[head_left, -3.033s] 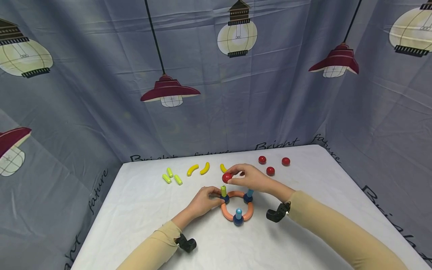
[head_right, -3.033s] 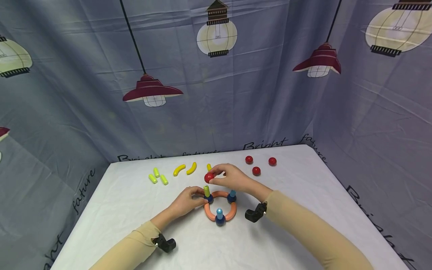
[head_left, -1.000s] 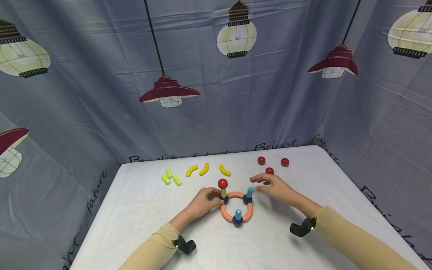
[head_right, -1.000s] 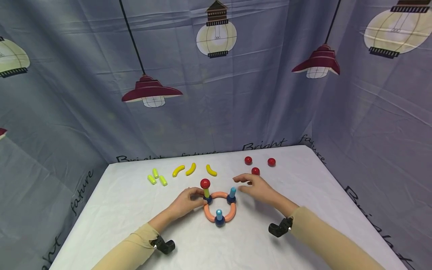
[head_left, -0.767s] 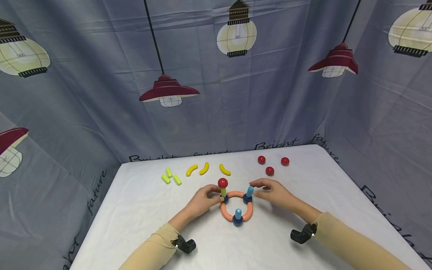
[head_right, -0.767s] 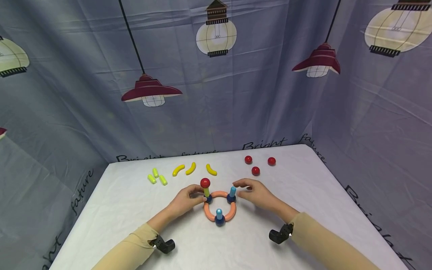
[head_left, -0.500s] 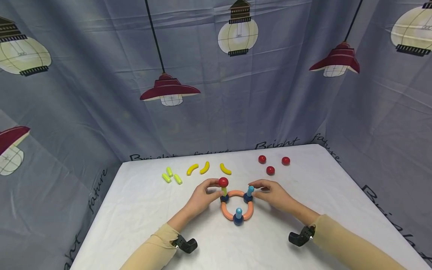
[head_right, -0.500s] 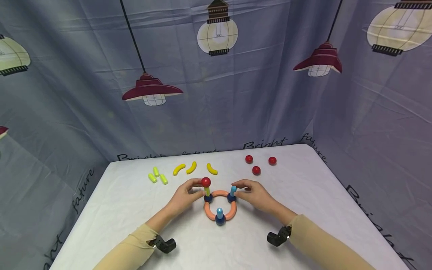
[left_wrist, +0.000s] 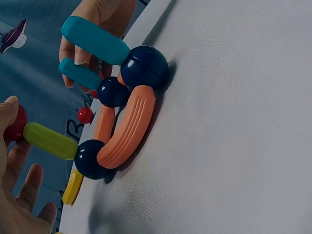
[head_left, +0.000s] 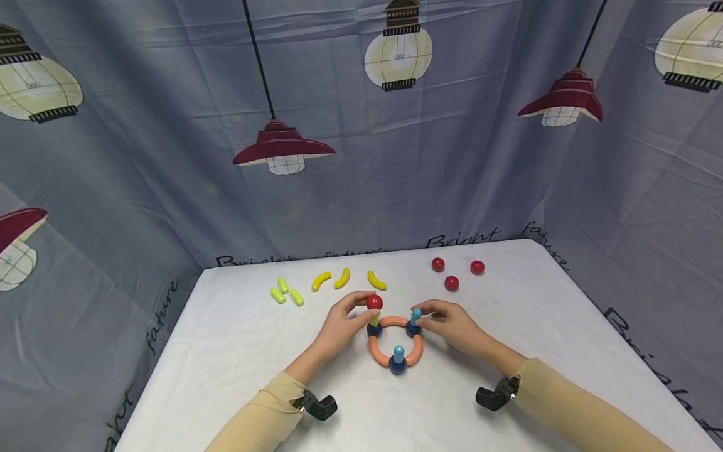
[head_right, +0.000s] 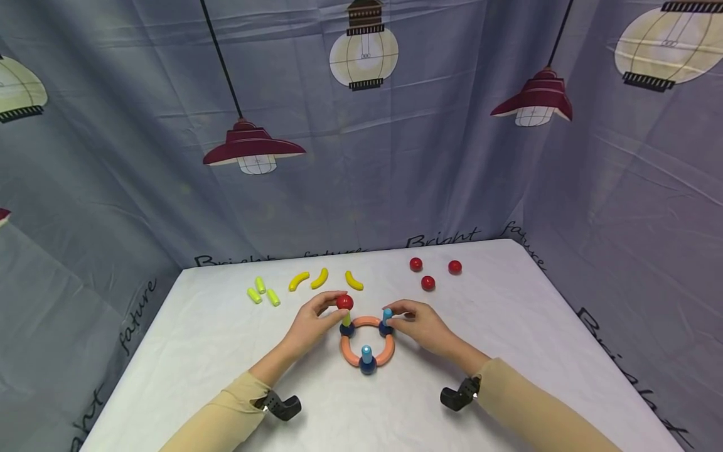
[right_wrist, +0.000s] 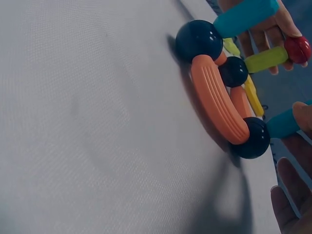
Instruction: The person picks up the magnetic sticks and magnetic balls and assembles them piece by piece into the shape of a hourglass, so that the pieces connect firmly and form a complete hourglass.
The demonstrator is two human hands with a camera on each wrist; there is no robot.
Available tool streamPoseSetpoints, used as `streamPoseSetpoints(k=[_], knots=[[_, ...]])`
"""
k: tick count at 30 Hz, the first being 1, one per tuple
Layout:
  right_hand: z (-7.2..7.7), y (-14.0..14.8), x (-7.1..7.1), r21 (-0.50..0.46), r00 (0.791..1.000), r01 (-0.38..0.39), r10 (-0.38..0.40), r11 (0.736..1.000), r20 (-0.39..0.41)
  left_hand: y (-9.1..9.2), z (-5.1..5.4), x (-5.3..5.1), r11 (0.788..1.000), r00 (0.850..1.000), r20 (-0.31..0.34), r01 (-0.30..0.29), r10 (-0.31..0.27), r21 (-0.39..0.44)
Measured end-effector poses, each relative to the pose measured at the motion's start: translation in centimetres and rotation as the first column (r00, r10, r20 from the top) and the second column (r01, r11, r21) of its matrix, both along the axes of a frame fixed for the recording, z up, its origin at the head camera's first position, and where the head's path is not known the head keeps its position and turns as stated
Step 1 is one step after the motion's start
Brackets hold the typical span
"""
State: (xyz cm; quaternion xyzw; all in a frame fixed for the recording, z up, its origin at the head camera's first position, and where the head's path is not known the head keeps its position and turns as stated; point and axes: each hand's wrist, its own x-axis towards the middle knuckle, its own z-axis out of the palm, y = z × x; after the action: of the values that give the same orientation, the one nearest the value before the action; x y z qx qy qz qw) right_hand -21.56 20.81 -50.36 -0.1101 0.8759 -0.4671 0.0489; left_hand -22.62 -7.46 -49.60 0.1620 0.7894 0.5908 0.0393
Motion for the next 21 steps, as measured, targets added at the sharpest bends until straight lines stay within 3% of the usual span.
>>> streamPoseSetpoints(k=[10, 21], knots=[[0.0, -0.8, -0.2, -0.007, 0.999, -0.037, 0.037, 0.999, -0.009, 0.5, 0.2, 0.0, 0.998, 1.000, -0.004, 0.016, -0.016, -0.061], [0.0, -1.4, -0.4, 0.006, 0.999, -0.045, 0.045, 0.999, -0.021, 1.2, 0.2, 0.1, 0.992, 0.997, -0.002, 0.082, -0.082, -0.092]])
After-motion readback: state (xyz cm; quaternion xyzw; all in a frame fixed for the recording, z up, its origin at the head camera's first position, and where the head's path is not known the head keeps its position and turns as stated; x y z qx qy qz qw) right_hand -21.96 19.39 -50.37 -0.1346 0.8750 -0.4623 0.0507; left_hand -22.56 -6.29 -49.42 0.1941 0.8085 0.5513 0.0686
